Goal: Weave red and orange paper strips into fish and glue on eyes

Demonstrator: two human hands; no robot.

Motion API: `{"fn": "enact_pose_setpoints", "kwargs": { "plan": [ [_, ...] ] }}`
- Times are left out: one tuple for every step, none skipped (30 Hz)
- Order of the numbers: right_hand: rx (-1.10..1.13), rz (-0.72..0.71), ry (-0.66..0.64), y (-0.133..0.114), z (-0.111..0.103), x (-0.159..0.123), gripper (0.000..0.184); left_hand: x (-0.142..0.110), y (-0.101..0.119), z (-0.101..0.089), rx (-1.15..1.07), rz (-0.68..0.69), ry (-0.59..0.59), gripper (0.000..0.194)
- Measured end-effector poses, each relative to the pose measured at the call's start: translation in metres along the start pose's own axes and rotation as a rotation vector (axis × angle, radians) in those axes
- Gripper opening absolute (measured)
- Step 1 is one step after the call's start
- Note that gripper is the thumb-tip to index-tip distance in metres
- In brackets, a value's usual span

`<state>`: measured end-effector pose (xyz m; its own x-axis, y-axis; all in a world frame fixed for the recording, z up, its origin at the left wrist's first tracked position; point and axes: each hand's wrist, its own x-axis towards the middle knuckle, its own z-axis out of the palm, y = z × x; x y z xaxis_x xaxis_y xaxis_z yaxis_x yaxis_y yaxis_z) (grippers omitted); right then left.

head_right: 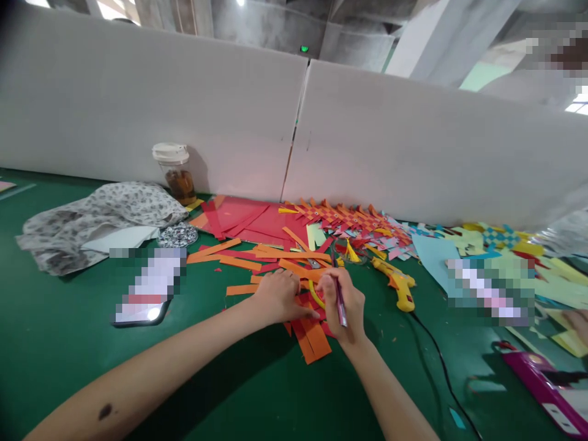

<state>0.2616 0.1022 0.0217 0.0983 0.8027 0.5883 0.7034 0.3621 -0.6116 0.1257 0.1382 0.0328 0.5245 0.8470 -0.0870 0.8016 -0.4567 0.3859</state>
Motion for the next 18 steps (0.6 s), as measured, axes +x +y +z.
{"fn": "enact_pose_setpoints", "kwargs": {
  "plan": [
    [0.053, 0.046, 0.033, 0.002, -0.001, 0.000, 0.022, 0.002, 0.001, 0.001, 0.014, -0.007, -0.005, 0.072],
    [0.093, 0.093, 0.061, 0.004, -0.002, 0.000, 0.023, 0.003, 0.002, 0.002, 0.026, -0.015, -0.009, 0.073],
    [0.110, 0.131, 0.073, 0.005, -0.002, 0.001, 0.024, 0.004, 0.003, 0.003, 0.029, -0.023, -0.018, 0.073],
    [0.104, 0.156, 0.066, 0.006, -0.003, 0.002, 0.023, 0.004, 0.003, 0.003, 0.020, -0.031, -0.030, 0.072],
    [0.081, 0.169, 0.046, 0.006, -0.003, 0.003, 0.021, 0.005, 0.004, 0.002, 0.006, -0.039, -0.046, 0.070],
    [0.052, 0.173, 0.020, 0.006, -0.003, 0.004, 0.021, 0.005, 0.005, 0.001, -0.009, -0.046, -0.063, 0.068],
    [0.025, 0.171, -0.007, 0.005, -0.003, 0.005, 0.021, 0.005, 0.006, -0.001, -0.023, -0.053, -0.078, 0.068],
    [0.005, 0.165, -0.025, 0.005, -0.002, 0.005, 0.022, 0.006, 0.007, -0.003, -0.033, -0.061, -0.090, 0.068],
    [-0.007, 0.157, -0.033, 0.006, -0.002, 0.006, 0.023, 0.006, 0.009, -0.005, -0.040, -0.066, -0.098, 0.071],
    [-0.014, 0.151, -0.033, 0.007, -0.001, 0.005, 0.024, 0.005, 0.010, -0.007, -0.046, -0.068, -0.106, 0.074],
    [-0.018, 0.147, -0.031, 0.008, -0.001, 0.005, 0.023, 0.005, 0.011, -0.008, -0.055, -0.067, -0.115, 0.077],
    [-0.021, 0.146, -0.028, 0.009, -0.001, 0.005, 0.022, 0.005, 0.012, -0.010, -0.066, -0.061, -0.121, 0.079],
    [-0.025, 0.147, -0.025, 0.010, -0.001, 0.005, 0.022, 0.005, 0.011, -0.011, -0.076, -0.051, -0.123, 0.078],
    [-0.028, 0.149, -0.022, 0.012, -0.001, 0.005, 0.021, 0.004, 0.009, -0.013, -0.086, -0.038, -0.121, 0.073],
    [-0.031, 0.152, -0.018, 0.013, -0.002, 0.005, 0.021, 0.003, 0.006, -0.016, -0.095, -0.024, -0.115, 0.064],
    [-0.033, 0.154, -0.013, 0.013, -0.003, 0.005, 0.021, 0.001, 0.001, -0.021, -0.104, -0.012, -0.103, 0.053],
    [-0.034, 0.157, -0.005, 0.013, -0.003, 0.005, 0.021, -0.001, -0.006, -0.027, -0.113, 0.001, -0.091, 0.041],
    [-0.034, 0.160, 0.005, 0.013, -0.004, 0.005, 0.021, -0.005, -0.014, -0.034, -0.124, 0.011, -0.072, 0.032]
  ]
}}
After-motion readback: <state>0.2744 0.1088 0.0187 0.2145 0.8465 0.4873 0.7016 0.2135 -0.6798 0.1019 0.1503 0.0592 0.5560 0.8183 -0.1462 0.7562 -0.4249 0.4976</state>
